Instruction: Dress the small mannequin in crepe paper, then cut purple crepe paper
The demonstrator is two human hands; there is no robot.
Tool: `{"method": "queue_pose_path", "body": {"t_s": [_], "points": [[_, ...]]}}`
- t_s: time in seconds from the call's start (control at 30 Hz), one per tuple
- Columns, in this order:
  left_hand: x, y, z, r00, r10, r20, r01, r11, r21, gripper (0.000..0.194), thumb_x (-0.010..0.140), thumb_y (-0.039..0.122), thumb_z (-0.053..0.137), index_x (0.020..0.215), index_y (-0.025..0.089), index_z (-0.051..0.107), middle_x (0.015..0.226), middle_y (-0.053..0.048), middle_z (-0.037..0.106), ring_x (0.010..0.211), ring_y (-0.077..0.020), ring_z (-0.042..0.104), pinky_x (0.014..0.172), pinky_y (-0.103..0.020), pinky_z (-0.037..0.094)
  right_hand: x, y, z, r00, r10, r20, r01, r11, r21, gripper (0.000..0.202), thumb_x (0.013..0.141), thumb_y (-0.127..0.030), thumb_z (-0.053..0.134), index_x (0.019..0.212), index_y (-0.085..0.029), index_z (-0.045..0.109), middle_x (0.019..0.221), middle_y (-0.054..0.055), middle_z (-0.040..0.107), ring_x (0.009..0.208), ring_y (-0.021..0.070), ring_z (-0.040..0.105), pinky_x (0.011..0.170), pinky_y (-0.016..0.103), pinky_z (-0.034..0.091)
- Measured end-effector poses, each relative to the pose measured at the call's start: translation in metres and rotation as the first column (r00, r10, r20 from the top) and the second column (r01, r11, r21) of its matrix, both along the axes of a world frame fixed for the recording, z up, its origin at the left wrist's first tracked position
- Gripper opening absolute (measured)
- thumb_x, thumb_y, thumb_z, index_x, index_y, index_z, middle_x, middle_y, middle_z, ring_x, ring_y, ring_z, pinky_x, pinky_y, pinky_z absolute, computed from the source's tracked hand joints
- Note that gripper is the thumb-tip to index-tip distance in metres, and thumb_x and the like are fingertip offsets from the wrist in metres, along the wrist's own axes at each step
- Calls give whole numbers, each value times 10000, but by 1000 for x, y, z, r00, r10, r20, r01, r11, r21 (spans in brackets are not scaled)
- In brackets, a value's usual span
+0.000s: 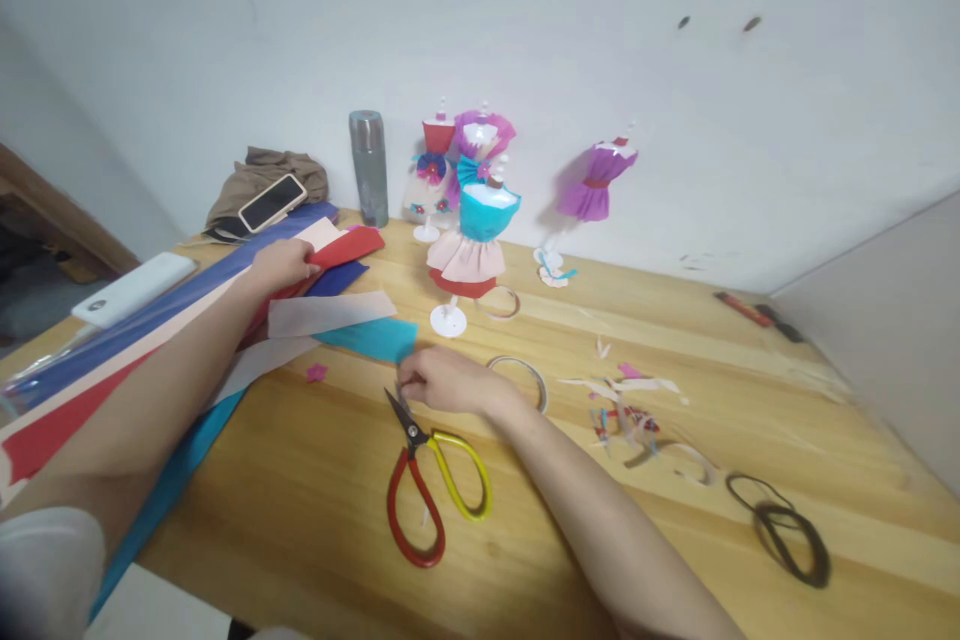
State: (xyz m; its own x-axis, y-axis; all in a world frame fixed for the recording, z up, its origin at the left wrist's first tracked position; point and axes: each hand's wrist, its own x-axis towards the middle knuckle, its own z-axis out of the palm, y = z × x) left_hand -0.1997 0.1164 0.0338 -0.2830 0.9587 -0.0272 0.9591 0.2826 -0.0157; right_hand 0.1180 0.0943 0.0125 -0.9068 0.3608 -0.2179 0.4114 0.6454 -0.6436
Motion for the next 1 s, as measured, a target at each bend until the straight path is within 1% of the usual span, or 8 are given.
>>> {"method": "queue_pose_path", "body": {"t_s": [0.23, 0.37, 0.47, 0.57, 0.63, 0.7, 0.8, 1.0], "points": [[-31, 1, 27, 974, 72, 213, -96, 990, 105, 240, 803, 380, 582, 838, 178, 706, 815, -76, 717, 827, -264, 672, 684, -300, 500, 0, 2, -7, 1000, -10, -17, 10, 1000, -2, 153, 814, -76, 569, 817, -143, 706, 793, 19, 686, 692, 116, 564, 632, 218, 374], [-37, 1, 32, 968, 119, 221, -158, 973, 170, 275, 798, 348, 584, 935, 155, 725, 908, -110, 728, 890, -296, 678, 753, -329, 516, -1, 2, -9, 1000, -15, 2, 15, 1000, 11, 128, 817, -93, 577, 812, -148, 693, 797, 18, 680, 689, 115, 556, 615, 215, 354], [-26, -3, 27, 988, 105, 113, -126, 973, 195, 380, 828, 301, 544, 1141, 141, 689, 1120, -167, 710, 1050, -348, 656, 856, -381, 514, -1, 1, -9, 1000, -25, 4, 25, 999, 28, 120, 817, -101, 575, 801, -150, 684, 790, 15, 666, 684, 112, 541, 609, 218, 335], [-6, -9, 13, 997, 67, 30, -71, 988, 138, 584, 856, 269, 511, 1427, 148, 489, 1267, -206, 651, 1144, -381, 621, 905, -434, 503, -2, 0, -7, 999, -37, 20, 36, 998, 49, 116, 814, -102, 574, 781, -149, 675, 753, 4, 637, 665, 107, 511, 598, 222, 308], [7, -12, 3, 1000, 6, -1, -6, 998, 57, 654, 874, 287, 503, 1506, 175, 379, 1293, -213, 630, 1137, -372, 625, 905, -431, 501, -2, -2, -5, 998, -41, 41, 39, 998, 57, 109, 816, -104, 581, 777, -149, 673, 743, 0, 628, 656, 103, 496, 592, 223, 296], [15, -13, -6, 997, -61, -50, 60, 998, -27, 642, 888, 366, 506, 1498, 201, 395, 1323, -219, 602, 1138, -382, 619, 894, -433, 499, -2, -2, -3, 998, -41, 52, 38, 998, 56, 101, 819, -105, 591, 782, -147, 674, 758, 2, 635, 659, 102, 498, 594, 222, 294], [19, -11, -12, 988, -116, -103, 106, 990, -98, 615, 864, 512, 529, 1395, 201, 526, 1320, -227, 600, 1134, -412, 609, 886, -451, 493, -3, -3, -2, 998, -35, 52, 32, 998, 57, 102, 822, -102, 592, 792, -147, 678, 775, 6, 646, 665, 102, 506, 597, 220, 300], [13, -4, -10, 990, -129, -63, 124, 990, -73, 461, 856, 431, 527, 1227, 178, 635, 1126, -187, 711, 1050, -340, 655, 868, -363, 485, -2, -4, 5, 995, -13, 102, 2, 995, 104, 115, 831, -106, 587, 796, -151, 687, 788, 18, 662, 681, 115, 522, 598, 226, 314]]}}
